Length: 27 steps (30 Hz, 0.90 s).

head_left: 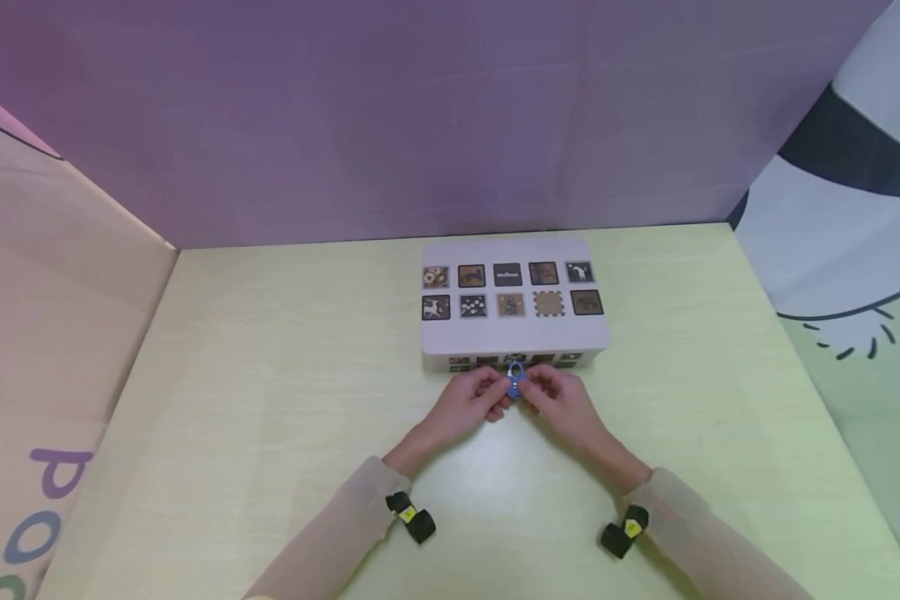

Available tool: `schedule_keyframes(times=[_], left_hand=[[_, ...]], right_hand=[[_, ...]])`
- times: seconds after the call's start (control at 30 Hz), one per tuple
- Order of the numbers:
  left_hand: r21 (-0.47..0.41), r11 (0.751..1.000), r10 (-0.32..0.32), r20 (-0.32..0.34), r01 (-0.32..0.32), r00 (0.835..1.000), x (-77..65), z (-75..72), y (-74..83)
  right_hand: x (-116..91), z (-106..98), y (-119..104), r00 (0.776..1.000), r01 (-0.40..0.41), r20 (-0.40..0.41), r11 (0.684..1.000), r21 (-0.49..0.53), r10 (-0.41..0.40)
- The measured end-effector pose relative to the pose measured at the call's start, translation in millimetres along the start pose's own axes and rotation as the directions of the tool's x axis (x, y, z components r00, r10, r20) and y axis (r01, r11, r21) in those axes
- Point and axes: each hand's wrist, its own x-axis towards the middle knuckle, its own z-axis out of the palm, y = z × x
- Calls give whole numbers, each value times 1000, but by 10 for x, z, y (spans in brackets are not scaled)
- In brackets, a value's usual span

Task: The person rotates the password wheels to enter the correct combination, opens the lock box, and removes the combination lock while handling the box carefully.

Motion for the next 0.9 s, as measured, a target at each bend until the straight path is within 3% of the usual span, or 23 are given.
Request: schedule_keyframes(times=[0.9], left_hand=[[14, 1000, -19, 4, 19, 1000, 3, -12, 15]], right_hand=[[0, -17, 50, 998, 57, 5, 997, 55, -57]])
